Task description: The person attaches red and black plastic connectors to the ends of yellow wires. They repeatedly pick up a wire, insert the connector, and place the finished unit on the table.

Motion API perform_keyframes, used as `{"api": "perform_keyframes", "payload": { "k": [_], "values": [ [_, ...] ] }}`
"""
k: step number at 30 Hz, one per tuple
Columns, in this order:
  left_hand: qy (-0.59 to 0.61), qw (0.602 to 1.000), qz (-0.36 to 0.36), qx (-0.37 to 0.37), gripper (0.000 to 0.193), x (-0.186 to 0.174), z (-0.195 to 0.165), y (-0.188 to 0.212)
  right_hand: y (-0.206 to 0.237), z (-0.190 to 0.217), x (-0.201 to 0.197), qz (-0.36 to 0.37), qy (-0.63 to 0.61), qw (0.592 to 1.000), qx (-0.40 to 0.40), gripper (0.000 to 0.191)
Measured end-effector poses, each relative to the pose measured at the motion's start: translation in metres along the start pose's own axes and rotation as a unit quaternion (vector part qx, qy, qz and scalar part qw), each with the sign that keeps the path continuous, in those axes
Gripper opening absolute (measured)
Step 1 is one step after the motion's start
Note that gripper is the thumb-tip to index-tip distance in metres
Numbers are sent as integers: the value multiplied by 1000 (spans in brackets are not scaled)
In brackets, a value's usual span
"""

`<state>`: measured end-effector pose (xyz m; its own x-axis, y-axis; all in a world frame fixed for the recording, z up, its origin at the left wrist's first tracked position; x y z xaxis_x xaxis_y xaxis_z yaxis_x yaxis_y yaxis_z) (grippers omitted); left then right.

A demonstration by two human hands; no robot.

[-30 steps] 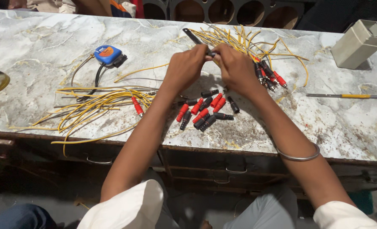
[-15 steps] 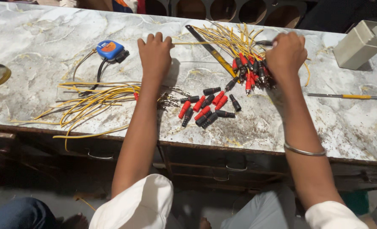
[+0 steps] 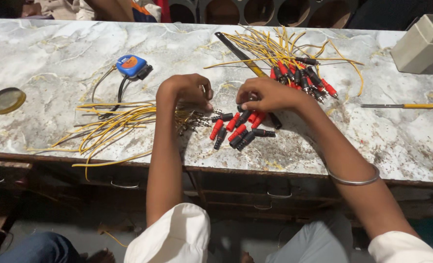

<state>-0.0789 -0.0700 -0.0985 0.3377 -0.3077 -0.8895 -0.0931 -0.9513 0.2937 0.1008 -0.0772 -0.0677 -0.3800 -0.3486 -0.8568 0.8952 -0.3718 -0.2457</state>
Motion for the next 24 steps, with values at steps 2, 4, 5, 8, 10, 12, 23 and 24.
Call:
{"api": "perform_keyframes", "payload": {
  "k": [2, 4, 5, 8, 10, 12, 23, 24],
  "values": [
    [10, 1000, 24, -17, 35, 3, 2, 0, -1, -2, 11, 13, 10, 1000, -6, 24],
    [37, 999, 31, -21, 28, 6, 1, -4, 0, -10, 13, 6, 13, 1000, 16, 24],
    [31, 999, -10, 4, 25, 0, -5, -6, 0, -9, 11, -17, 29, 999, 3, 23],
    [110, 980, -130, 103, 17, -18, -29, -6, 1, -5, 0, -99, 55, 993, -28, 19],
    [286, 915, -202, 201, 10, -33, -44, 1, 4, -2, -13, -175, 43, 983, -35, 17],
    [340, 906, -157, 199, 14, -22, -55, -8, 8, -6, -24, -229, 35, 973, -3, 20],
    [460, 853, -65, 237, 23, 3, -92, -19, 27, 32, -43, -313, 133, 934, -113, 36],
    [451, 858, -71, 234, 26, 3, -92, -19, 27, 27, -44, -312, 123, 938, -92, 31]
  ]
}}
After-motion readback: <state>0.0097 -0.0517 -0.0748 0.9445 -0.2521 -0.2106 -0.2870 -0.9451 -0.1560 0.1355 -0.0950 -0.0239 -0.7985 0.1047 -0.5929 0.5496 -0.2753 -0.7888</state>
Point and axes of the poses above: each hand's wrist, its own y-axis away from the middle knuckle, its own x-axis out of the palm, z = x × y, the point moved 9 cm from there along -y, towards the middle knuckle, and after that the axes turned 5 degrees about -x, right-handed, at the moved point
